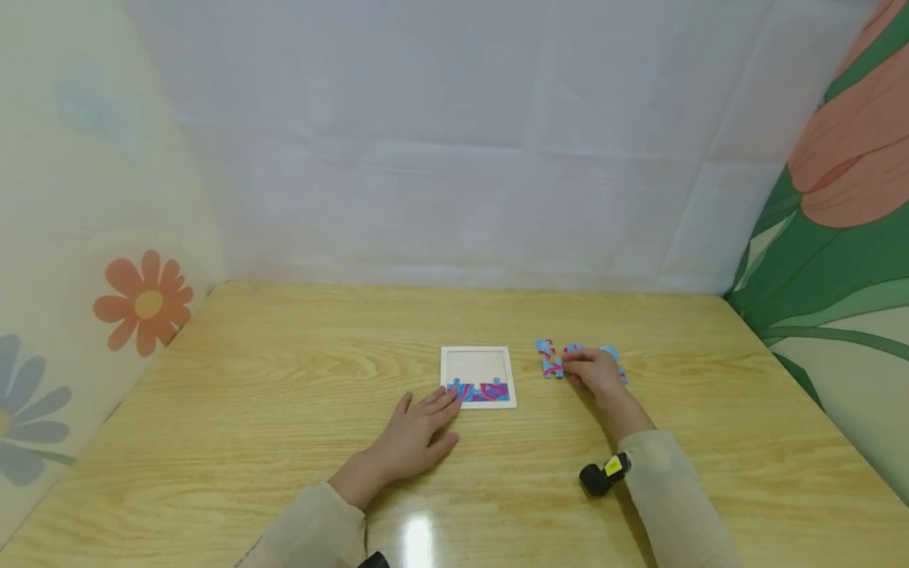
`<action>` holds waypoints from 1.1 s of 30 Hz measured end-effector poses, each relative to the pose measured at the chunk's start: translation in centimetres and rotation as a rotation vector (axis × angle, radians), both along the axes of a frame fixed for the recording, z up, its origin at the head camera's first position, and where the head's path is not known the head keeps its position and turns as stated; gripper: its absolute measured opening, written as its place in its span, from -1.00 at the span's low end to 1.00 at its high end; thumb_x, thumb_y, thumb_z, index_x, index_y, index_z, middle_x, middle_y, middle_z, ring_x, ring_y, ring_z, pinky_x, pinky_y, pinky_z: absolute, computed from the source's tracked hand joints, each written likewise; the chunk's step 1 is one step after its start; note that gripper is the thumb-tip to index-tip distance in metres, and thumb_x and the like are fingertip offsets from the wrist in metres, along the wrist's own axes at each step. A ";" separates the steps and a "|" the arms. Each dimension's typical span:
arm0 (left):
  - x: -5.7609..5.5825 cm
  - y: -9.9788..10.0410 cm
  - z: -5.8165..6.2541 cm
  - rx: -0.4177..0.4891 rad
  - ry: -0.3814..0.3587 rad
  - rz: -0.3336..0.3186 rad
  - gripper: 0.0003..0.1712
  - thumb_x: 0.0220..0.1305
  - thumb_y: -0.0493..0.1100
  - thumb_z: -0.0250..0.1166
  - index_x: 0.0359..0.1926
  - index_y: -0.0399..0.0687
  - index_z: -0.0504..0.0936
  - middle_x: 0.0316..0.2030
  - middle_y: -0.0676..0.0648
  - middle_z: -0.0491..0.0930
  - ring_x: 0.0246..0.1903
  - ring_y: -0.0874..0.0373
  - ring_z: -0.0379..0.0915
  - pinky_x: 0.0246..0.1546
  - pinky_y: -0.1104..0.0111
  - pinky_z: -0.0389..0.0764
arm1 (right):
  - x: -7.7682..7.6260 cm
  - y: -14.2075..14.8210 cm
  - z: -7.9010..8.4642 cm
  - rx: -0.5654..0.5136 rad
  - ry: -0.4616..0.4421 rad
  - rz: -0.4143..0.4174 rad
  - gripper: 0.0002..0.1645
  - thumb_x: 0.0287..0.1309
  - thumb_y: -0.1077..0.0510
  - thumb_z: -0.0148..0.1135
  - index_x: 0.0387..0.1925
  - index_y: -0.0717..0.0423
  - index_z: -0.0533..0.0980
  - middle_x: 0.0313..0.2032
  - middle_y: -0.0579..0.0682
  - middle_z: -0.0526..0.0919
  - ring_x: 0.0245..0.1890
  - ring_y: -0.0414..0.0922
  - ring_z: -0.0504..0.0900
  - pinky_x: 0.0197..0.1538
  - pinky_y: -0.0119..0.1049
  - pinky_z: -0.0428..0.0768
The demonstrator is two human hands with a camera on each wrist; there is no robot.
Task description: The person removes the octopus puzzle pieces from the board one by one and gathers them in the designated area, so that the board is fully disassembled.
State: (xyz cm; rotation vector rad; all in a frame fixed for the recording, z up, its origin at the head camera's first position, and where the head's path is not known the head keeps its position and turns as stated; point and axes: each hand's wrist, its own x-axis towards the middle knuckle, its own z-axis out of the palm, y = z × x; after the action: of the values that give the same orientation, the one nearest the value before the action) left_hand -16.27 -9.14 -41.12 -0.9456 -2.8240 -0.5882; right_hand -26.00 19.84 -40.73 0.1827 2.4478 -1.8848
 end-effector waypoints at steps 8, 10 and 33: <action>-0.1 0.1 -0.1 0.000 -0.003 0.004 -0.41 0.18 -0.01 0.05 0.17 -0.20 0.27 0.20 -0.09 0.15 0.19 0.02 0.00 0.05 -0.14 -0.15 | 0.1 0.0 0.1 0.019 -0.001 -0.009 -0.75 -0.07 0.37 0.15 -0.29 0.49 0.47 -0.66 -0.14 0.47 -0.69 -0.32 0.38 -0.60 -0.51 0.36; -0.1 0.1 -0.2 -0.001 -0.005 0.004 -0.41 0.18 -0.01 0.05 0.18 -0.20 0.26 0.20 -0.09 0.15 0.19 0.02 -0.01 0.05 -0.14 -0.15 | 0.1 0.1 0.1 0.024 -0.003 -0.011 -0.75 -0.07 0.37 0.15 -0.29 0.48 0.48 -0.65 -0.14 0.47 -0.68 -0.31 0.39 -0.60 -0.50 0.37; -0.1 -0.1 -0.2 0.009 0.001 -0.002 -0.43 0.18 -0.02 0.06 0.17 -0.21 0.28 0.19 -0.11 0.16 0.19 0.01 0.00 0.04 -0.15 -0.15 | 0.1 0.1 0.0 -0.009 0.002 -0.006 -0.72 -0.01 0.33 0.14 -0.26 0.51 0.45 -0.66 -0.12 0.49 -0.68 -0.30 0.41 -0.57 -0.49 0.39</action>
State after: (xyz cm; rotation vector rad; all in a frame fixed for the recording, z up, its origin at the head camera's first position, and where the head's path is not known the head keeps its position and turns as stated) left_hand -16.42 -9.20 -41.29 -0.9467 -2.8172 -0.6000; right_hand -25.95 19.95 -40.73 0.1889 2.4420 -1.8996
